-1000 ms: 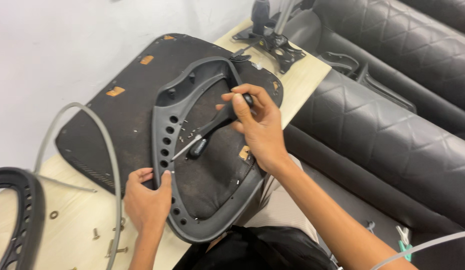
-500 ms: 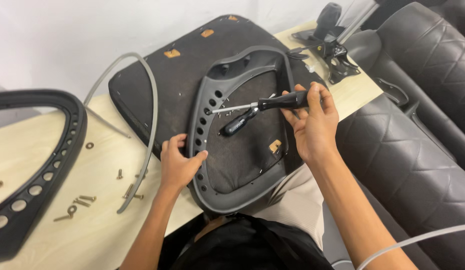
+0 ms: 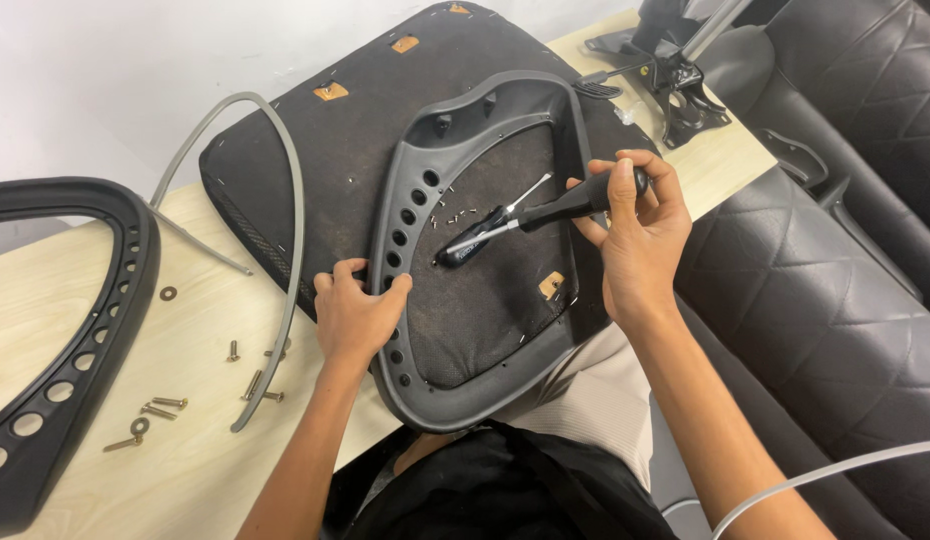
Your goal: The person uses a screwdriver to fasten screws into a black plastic frame attached to a padded seat base. They repeatedly insert and tighten screws at multiple locations along the frame edge while holding the frame steady with the other hand.
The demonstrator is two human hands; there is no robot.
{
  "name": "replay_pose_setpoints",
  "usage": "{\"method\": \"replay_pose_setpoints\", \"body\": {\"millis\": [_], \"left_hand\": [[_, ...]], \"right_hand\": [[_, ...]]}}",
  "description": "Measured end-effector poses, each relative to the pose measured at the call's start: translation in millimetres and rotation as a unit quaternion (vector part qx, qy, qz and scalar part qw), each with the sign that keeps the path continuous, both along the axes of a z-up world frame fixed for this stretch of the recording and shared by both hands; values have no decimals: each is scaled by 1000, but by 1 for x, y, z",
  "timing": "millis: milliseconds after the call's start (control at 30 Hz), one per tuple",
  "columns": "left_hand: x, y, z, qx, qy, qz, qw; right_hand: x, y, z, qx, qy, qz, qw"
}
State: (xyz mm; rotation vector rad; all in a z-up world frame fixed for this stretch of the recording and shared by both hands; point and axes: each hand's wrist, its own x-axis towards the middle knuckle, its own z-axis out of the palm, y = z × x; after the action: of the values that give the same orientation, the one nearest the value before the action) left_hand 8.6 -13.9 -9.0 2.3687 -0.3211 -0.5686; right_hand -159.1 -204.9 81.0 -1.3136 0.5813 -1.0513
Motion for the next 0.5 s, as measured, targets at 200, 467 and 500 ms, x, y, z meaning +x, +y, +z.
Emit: {"method": "replay_pose_setpoints", "body": {"millis": [200, 467, 500], "left_hand": [[0, -2, 8, 15, -8, -13, 1000], [-4, -4, 16, 10, 2, -9, 1000], [-4, -4, 16, 9, -2, -10, 1000]], "right_hand": [[1, -4, 3, -50, 23, 2, 998], [6, -14, 5, -139, -32, -1, 990], [7, -17, 7, -150, -38, 6, 988]]}}
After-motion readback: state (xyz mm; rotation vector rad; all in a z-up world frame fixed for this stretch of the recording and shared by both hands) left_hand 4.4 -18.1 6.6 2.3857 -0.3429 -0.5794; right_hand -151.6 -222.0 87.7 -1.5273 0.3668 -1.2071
